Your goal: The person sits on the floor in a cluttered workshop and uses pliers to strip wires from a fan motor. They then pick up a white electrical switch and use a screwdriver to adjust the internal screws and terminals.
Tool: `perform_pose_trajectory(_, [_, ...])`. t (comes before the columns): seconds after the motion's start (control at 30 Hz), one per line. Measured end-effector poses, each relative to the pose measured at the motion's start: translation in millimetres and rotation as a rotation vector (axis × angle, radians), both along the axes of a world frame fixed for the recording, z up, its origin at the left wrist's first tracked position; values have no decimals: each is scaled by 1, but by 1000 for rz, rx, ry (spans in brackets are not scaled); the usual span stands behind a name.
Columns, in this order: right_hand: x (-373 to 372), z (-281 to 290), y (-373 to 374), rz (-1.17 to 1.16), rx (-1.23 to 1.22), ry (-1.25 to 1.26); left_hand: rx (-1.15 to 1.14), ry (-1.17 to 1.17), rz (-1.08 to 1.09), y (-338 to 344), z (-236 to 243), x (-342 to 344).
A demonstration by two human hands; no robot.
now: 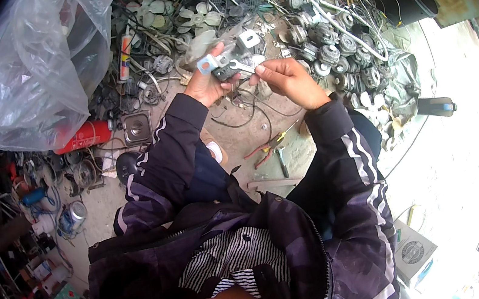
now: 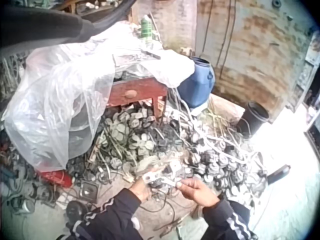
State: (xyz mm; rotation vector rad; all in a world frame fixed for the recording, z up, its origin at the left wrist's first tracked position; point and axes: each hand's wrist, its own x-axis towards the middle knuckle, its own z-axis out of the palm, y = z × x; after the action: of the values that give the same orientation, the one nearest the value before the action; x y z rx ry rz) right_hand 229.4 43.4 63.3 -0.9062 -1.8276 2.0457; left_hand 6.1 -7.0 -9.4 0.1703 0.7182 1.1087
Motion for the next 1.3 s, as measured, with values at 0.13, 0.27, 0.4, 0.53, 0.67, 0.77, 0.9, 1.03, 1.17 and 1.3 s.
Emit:
perform_pose_trajectory(0.13, [-10, -20, -11, -4, -53, 66, -27, -21, 75, 2, 1, 4])
perform_pose_trajectory(0.27, [-27, -27, -27, -9, -78, 141, 21, -41, 86, 0, 3, 8])
perform_pose_trajectory(0.4, [-30, -36, -31, 13, -111, 141, -40, 38, 123, -5, 17, 15])
perform_pose_trajectory(0.53, [-29, -32, -33, -32, -145, 115, 22, 29, 27, -4, 9, 9])
perform_pose_trajectory(0.67, [-25, -31, -24, -48, -56, 72, 24, 30, 51, -3, 6, 13])
perform_pose_trajectory(0.77, [-19, -25, -16, -39, -46, -16, 65, 48, 4, -3, 10, 11])
perform_pose_trajectory(0.9, [-11, -23, -1, -4, 53, -65, 129, 146, -57, -4, 11, 7])
perform_pose_trajectory(1.03, [-2, -11, 5, 15, 168, -210, 160, 294, -64, -7, 19, 14])
perform_pose_trajectory(1.17, [1, -2, 2, 23, 142, -115, 126, 131, -70, -5, 10, 13])
perform_pose_trajectory(1.3, [-4, -17, -1, 23, -62, 27, 20, -49, -13, -1, -4, 5])
